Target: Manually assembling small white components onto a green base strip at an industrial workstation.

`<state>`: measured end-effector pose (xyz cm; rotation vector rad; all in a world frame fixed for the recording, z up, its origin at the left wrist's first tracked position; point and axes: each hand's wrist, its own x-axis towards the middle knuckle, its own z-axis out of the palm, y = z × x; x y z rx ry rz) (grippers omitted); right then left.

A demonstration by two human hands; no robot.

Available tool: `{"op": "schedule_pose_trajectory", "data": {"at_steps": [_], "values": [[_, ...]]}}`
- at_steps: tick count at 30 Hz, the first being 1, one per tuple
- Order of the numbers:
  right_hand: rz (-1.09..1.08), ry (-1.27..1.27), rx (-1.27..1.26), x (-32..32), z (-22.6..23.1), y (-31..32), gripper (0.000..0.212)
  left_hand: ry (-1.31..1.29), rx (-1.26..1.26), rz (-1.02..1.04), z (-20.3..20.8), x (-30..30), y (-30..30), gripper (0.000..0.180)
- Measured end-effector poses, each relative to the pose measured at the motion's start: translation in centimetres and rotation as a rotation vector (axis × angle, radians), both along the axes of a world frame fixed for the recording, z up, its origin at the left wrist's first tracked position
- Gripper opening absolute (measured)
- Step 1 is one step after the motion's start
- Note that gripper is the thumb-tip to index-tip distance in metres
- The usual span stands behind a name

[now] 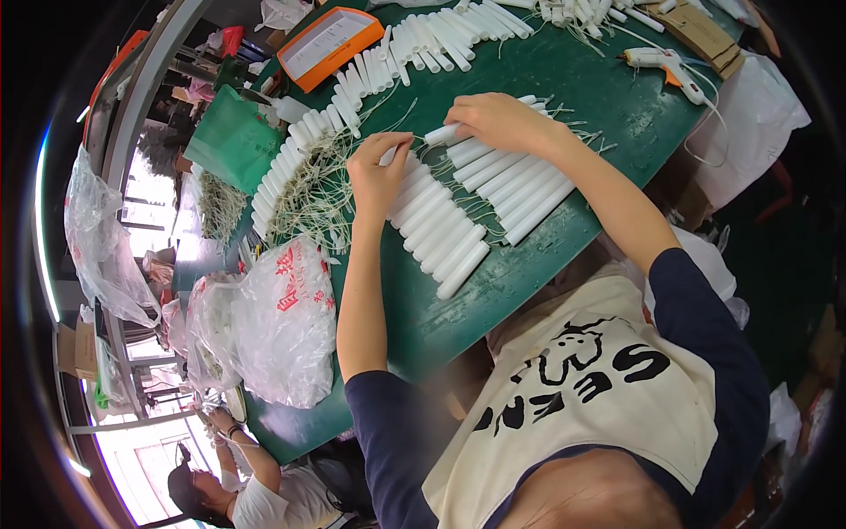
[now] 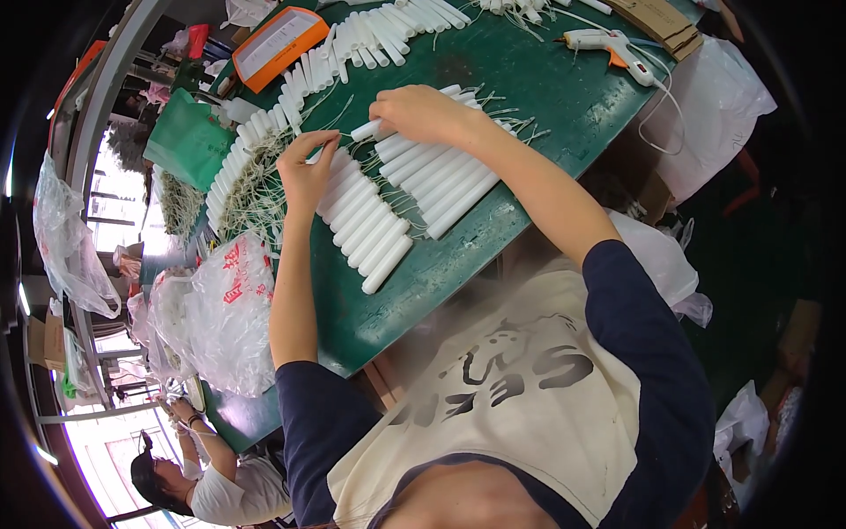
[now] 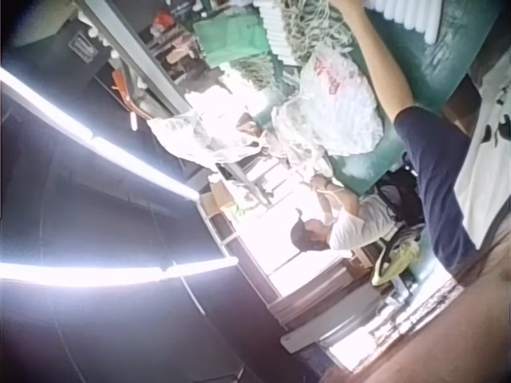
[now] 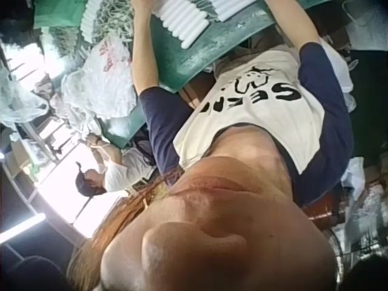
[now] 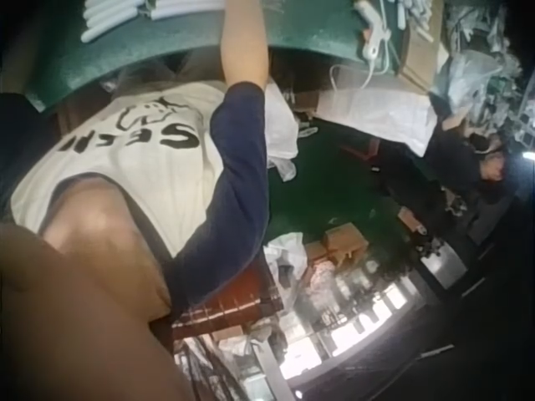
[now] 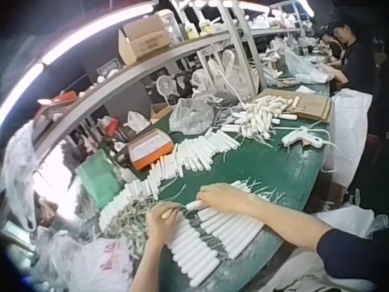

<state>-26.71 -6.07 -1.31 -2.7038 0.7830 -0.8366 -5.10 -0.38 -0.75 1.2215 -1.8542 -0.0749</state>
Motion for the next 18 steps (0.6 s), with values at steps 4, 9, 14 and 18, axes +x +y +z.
{"op": "schedule_pose_trajectory", "data": {"at_steps": [4,9,14,18], "values": [[0.002,0.028,0.088,0.3,1.0,0.5,0.016,-0.033,-0.021,0.014,0.0,0.0,0.2,0.011],[0.010,-0.056,0.140,0.2,1.3,0.9,0.018,-0.034,-0.014,0.009,-0.2,0.0,0.4,0.011],[-0.025,-0.026,0.045,0.1,0.0,0.0,0.017,-0.039,-0.050,0.011,-0.1,-0.2,0.3,0.010],[-0.039,0.090,0.088,0.2,0.3,-0.1,0.018,-0.047,-0.078,0.021,-0.2,-0.2,0.2,0.010]]}}
